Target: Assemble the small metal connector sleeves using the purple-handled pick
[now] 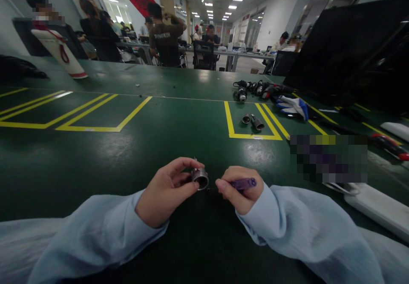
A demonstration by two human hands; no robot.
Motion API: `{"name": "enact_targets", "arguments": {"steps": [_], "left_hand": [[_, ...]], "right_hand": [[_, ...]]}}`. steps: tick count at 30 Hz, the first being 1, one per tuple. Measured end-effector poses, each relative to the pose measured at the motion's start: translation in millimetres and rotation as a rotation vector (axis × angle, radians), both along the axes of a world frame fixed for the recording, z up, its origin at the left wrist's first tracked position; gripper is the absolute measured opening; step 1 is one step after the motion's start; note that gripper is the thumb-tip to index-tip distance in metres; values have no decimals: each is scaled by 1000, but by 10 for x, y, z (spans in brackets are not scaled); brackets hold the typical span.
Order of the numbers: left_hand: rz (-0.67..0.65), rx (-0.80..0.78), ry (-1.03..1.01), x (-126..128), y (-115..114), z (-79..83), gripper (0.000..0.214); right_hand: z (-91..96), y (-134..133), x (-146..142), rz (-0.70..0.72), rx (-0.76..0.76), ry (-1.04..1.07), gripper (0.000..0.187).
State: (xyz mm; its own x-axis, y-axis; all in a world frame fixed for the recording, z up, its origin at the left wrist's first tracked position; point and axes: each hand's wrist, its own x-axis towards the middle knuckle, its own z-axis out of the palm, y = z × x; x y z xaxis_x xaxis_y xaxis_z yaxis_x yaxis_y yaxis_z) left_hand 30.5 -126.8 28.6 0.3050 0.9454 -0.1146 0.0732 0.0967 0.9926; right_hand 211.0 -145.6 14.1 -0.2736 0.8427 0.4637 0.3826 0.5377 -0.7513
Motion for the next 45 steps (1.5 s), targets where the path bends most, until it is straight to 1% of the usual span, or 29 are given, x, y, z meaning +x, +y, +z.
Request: {"name": "enact_targets", "arguments": {"steps": [2, 4, 7, 9, 11, 13, 16, 22, 26, 32, 36, 40, 43, 45], "left_hand": [[57, -13, -55, -25, 49, 4, 28], [93, -39, -88, -48, 86, 7, 31], [106, -71, -103, -62, 109, 10, 36], [103, -80, -111, -56, 106, 15, 36], [104, -84, -118, -43, 96, 26, 35], [105, -92, -119, -27, 82, 42, 33], [103, -99, -114, -5, 58, 69, 32], [95, -66, -100, 30, 28, 91, 29], [94, -25, -38, 33, 30, 113, 24], [96, 112, 51, 33, 32, 127, 15], [101, 189, 60, 35, 35, 93, 12], [91, 228, 43, 27, 37, 70, 11], [90, 232, 38, 2, 102, 84, 12], [117, 209, 35, -42, 222, 103, 14]], "right_hand": [[39, -26, -1, 46, 101, 10, 25], [93, -67, 6, 67, 165, 31, 25], [153, -132, 24, 80, 246, 69, 18], [154, -152, 27, 97, 304, 61, 11], [132, -145, 16, 120, 361, -3, 6], [104, -116, -5, 133, 400, -76, 5], [87, -70, -40, 124, 447, -118, 7], [104, -49, -67, 105, 479, -138, 10], [103, -55, -73, 103, 485, -146, 10], [119, -77, -83, 120, 499, -159, 11], [133, -96, -84, 114, 507, -203, 11], [133, -98, -90, 107, 514, -233, 12], [119, -98, -84, 109, 499, -174, 10], [100, -90, -75, 116, 496, -140, 8]]}}
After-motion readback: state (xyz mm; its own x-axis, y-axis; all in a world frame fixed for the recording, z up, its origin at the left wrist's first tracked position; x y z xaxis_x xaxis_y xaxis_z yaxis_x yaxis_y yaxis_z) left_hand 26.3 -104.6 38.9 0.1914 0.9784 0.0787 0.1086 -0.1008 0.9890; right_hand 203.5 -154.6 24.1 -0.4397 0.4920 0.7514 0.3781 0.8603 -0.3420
